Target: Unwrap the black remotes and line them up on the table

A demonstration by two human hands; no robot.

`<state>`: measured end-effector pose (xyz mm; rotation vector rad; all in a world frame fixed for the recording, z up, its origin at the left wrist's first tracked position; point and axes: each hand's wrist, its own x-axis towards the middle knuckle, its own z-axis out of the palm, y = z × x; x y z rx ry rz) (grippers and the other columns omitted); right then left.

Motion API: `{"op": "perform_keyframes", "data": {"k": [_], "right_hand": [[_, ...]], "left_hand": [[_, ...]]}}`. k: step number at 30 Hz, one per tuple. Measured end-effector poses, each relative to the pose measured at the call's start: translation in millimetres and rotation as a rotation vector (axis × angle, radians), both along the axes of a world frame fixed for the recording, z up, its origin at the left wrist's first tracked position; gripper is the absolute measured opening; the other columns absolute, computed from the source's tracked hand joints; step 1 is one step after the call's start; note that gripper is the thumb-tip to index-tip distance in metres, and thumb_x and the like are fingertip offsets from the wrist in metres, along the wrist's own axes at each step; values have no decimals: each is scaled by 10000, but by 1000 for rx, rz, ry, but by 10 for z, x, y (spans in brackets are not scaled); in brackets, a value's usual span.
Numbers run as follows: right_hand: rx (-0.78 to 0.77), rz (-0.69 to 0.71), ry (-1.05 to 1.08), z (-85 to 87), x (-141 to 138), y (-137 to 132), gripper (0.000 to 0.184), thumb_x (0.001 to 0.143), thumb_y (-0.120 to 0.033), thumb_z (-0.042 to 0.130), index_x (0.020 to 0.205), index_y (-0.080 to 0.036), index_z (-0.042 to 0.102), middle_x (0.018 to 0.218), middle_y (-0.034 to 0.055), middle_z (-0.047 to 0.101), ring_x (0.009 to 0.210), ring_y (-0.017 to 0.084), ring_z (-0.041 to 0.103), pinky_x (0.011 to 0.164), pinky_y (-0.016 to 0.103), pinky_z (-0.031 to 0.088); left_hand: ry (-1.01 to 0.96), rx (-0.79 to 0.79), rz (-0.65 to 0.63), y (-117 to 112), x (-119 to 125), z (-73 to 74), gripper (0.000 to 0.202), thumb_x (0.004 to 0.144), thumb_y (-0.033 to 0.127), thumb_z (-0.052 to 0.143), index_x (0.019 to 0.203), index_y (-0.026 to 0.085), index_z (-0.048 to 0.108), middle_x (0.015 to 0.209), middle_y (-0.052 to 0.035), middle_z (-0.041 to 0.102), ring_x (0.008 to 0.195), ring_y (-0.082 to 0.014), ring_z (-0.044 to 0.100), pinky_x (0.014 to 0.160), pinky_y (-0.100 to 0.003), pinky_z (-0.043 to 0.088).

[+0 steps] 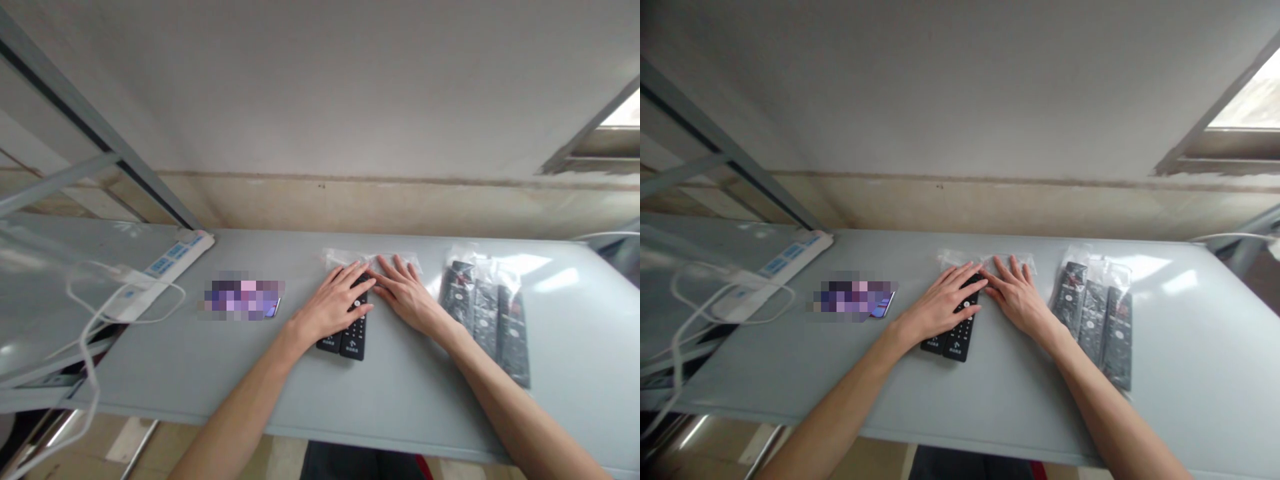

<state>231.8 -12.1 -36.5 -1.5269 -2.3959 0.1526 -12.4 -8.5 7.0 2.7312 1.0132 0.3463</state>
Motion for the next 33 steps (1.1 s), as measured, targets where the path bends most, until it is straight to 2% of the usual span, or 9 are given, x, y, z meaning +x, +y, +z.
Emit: {"op": "perform_keyframes", "data": {"k": [7, 11, 14, 16, 21, 23, 26, 33], "right_hand": [[-4, 24, 19, 14, 28, 38, 498, 1112, -390, 419, 1598, -315, 494, 1713, 94, 374, 1629, 384, 192, 1262, 693, 260], [53, -3, 47, 23, 31, 47, 496, 1108, -297, 389, 1588, -278, 511, 1695, 106, 408, 1635, 355, 189, 1276, 677, 242], [92, -69, 75, 23, 36, 50, 505, 1085, -220, 380, 1566, -241, 535, 1652, 117, 479, 1609, 339, 288, 1277, 643, 275], [112, -120, 102, 34, 37, 45, 486, 1077, -229, 396, 1532, -217, 566, 1622, 134, 513, 1558, 343, 389, 1246, 612, 348], [230, -352, 189, 108, 51, 24, 480, 1044, -220, 394, 1484, -199, 587, 1413, 172, 645, 1269, 339, 603, 1062, 544, 507], [222, -401, 196, 131, 61, 16, 492, 1013, -177, 382, 1453, -178, 602, 1308, 174, 681, 1184, 337, 616, 1017, 520, 520], [178, -380, 200, 146, 63, 4, 490, 981, -150, 387, 1405, -178, 631, 1246, 161, 698, 1135, 334, 611, 1006, 502, 516], [180, -372, 155, 110, 59, 17, 383, 1027, -287, 470, 1312, -235, 720, 1221, 140, 713, 1142, 350, 590, 982, 507, 514]], "left_hand": [[28, -60, -8, -17, 15, -10, 578, 1084, 512, 477, 1607, 271, 423, 1761, -42, 232, 1643, -232, 181, 1340, -490, 207], [45, -84, 7, -22, 19, -1, 604, 1091, 551, 426, 1618, 255, 408, 1753, -48, 251, 1640, -234, 193, 1335, -496, 209], [47, -83, 13, -27, 20, -2, 592, 1093, 547, 422, 1608, 255, 427, 1747, -50, 271, 1638, -236, 204, 1333, -493, 208], [46, -81, 16, -31, 21, -3, 590, 1094, 545, 420, 1609, 255, 425, 1747, -54, 274, 1635, -237, 215, 1331, -487, 209], [42, -72, 29, -48, 20, 17, 564, 1093, 531, 437, 1583, 253, 463, 1760, -86, 229, 1623, -248, 255, 1327, -490, 210], [36, -64, 35, -55, 17, 29, 555, 1086, 520, 464, 1572, 254, 478, 1752, -95, 258, 1614, -253, 279, 1321, -489, 229], [27, -46, 35, -59, 16, 40, 541, 1072, 514, 504, 1547, 257, 508, 1732, -99, 316, 1592, -264, 326, 1298, -488, 278], [8, -25, 36, -42, 22, 39, 542, 1064, 534, 513, 1526, 250, 532, 1700, -117, 379, 1572, -278, 358, 1279, -484, 317]]}}
